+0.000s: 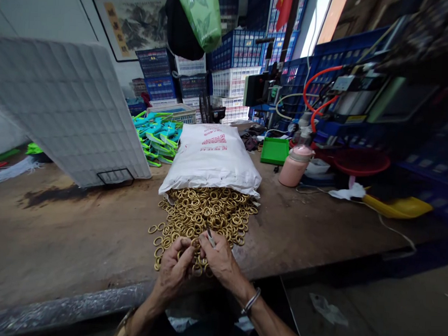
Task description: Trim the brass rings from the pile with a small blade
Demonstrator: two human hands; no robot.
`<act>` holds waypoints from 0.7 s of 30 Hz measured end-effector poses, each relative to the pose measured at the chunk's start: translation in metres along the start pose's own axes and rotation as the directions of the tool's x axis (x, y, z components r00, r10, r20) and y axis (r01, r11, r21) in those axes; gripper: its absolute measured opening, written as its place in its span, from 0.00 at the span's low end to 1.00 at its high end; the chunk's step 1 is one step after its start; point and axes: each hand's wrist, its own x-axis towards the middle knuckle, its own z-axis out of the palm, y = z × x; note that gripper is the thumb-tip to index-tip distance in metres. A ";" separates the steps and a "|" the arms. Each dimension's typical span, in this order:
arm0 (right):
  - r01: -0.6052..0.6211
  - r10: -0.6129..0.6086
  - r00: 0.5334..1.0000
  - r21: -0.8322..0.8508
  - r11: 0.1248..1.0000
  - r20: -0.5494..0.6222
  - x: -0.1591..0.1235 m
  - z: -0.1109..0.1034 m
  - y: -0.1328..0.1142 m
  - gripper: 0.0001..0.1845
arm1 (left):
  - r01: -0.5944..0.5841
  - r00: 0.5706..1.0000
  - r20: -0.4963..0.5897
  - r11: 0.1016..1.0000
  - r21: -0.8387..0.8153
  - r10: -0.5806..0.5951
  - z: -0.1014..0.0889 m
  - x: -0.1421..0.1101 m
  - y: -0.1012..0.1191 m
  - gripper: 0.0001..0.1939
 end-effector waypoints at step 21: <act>-0.074 0.076 0.996 -0.037 0.997 0.048 -0.012 0.007 0.005 0.14 | 0.264 0.962 0.147 0.920 -0.290 -0.230 -0.004 -0.018 -0.012 0.17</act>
